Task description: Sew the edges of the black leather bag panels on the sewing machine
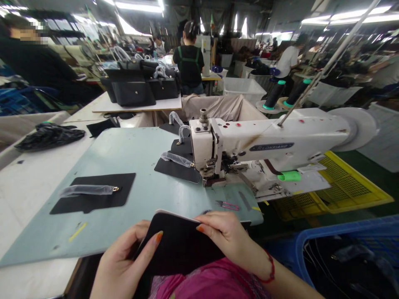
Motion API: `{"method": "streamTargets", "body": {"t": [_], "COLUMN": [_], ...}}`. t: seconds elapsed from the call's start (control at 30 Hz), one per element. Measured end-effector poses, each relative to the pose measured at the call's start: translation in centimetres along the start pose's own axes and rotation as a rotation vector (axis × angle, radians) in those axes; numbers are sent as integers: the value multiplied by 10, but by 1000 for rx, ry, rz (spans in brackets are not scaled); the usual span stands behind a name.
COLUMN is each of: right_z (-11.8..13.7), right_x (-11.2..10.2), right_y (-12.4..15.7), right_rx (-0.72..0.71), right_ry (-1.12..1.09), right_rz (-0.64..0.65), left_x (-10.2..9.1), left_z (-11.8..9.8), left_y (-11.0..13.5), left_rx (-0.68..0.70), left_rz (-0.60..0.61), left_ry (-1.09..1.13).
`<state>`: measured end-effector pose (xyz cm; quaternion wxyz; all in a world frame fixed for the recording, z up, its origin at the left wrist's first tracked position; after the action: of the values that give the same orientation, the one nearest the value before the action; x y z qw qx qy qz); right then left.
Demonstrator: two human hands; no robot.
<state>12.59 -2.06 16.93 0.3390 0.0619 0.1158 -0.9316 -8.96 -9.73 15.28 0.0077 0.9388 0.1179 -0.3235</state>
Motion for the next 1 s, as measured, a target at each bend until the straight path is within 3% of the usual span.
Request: {"method": "streamTargets", "body": {"t": [0.4, 1.0], "right_z": [11, 29], "right_x": [7, 28], "right_y": [-10, -27], "right_rx": [57, -11], "right_ry": [75, 56], "right_rz": [-2, 25], "left_x": [4, 11], "left_z": [-21, -47], "left_y": [-5, -5], "left_rx": [150, 304], "left_rz": [-5, 14], "left_ry": [-13, 7]}}
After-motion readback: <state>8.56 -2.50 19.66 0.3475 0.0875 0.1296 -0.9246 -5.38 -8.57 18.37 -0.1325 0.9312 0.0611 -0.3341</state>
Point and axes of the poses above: each hand's wrist, its own y-axis away from the middle knuckle, its own x-axis out of the palm, z = x × y, the point moved 6 cm from there along -y, towards the middle knuckle, and after that the axes turned 14 degrees about -y, right-handed, at the moved point
